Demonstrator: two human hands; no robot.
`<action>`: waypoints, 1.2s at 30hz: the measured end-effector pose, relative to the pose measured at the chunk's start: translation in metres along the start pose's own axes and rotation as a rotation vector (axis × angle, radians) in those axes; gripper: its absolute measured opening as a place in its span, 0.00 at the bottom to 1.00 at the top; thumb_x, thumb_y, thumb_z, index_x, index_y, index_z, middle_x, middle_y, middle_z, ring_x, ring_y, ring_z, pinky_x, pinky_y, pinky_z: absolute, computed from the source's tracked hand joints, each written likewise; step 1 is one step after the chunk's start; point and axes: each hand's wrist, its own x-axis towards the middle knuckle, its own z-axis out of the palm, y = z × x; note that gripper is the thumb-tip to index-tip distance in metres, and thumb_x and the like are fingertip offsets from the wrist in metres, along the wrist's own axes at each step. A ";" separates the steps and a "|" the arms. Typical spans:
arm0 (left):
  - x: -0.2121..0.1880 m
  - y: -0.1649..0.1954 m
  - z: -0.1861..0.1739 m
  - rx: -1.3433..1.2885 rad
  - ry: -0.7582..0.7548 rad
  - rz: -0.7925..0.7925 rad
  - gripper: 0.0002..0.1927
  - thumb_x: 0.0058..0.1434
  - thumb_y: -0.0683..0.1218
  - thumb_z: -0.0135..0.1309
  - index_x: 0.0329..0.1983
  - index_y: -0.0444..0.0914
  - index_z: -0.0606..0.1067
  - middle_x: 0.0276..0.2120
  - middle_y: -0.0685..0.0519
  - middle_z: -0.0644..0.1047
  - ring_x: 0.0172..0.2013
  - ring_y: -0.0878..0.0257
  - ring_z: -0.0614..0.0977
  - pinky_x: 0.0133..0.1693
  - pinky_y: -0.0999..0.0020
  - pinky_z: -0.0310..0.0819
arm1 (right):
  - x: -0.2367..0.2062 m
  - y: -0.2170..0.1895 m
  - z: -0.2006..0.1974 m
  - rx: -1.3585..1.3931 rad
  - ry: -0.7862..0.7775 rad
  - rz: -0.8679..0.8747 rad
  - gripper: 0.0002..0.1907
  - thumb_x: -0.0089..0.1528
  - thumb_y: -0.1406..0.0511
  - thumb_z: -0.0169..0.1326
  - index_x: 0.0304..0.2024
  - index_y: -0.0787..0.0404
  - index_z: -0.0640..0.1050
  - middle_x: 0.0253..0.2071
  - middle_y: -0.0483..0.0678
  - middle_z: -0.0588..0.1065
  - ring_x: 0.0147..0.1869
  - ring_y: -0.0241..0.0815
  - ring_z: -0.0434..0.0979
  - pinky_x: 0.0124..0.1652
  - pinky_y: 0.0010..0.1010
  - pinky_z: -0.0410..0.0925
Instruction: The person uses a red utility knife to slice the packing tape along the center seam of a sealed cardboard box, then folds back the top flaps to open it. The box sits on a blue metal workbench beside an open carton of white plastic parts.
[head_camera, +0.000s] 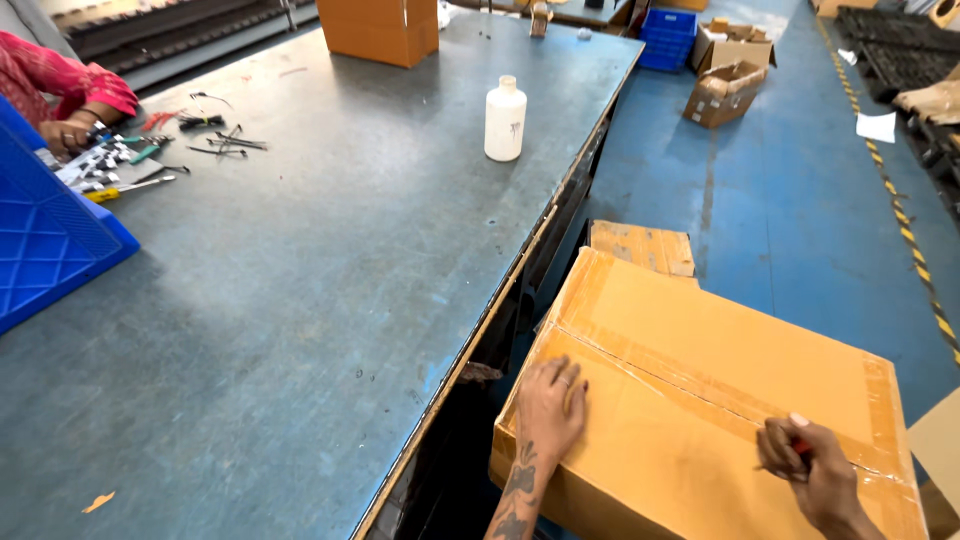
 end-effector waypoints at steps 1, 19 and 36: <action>-0.005 0.004 -0.005 -0.080 -0.008 0.014 0.15 0.66 0.48 0.55 0.51 0.35 0.80 0.54 0.44 0.79 0.55 0.49 0.80 0.59 0.57 0.71 | -0.001 -0.003 0.012 0.119 -0.027 -0.042 0.27 0.66 0.54 0.35 0.15 0.59 0.55 0.15 0.44 0.51 0.22 0.40 0.49 0.25 0.36 0.50; -0.099 -0.094 -0.145 -0.180 0.293 -0.488 0.17 0.71 0.48 0.42 0.46 0.38 0.81 0.22 0.51 0.83 0.29 0.62 0.88 0.36 0.66 0.81 | 0.044 0.008 0.135 -1.403 -0.191 -0.509 0.28 0.65 0.56 0.44 0.62 0.68 0.67 0.63 0.58 0.65 0.68 0.57 0.63 0.64 0.43 0.57; -0.114 -0.161 -0.196 0.062 0.554 -0.708 0.12 0.70 0.46 0.47 0.47 0.42 0.82 0.19 0.55 0.82 0.24 0.65 0.87 0.31 0.69 0.79 | 0.072 0.046 0.101 -1.551 0.197 -0.353 0.19 0.61 0.51 0.49 0.40 0.60 0.73 0.39 0.51 0.74 0.46 0.51 0.73 0.49 0.42 0.68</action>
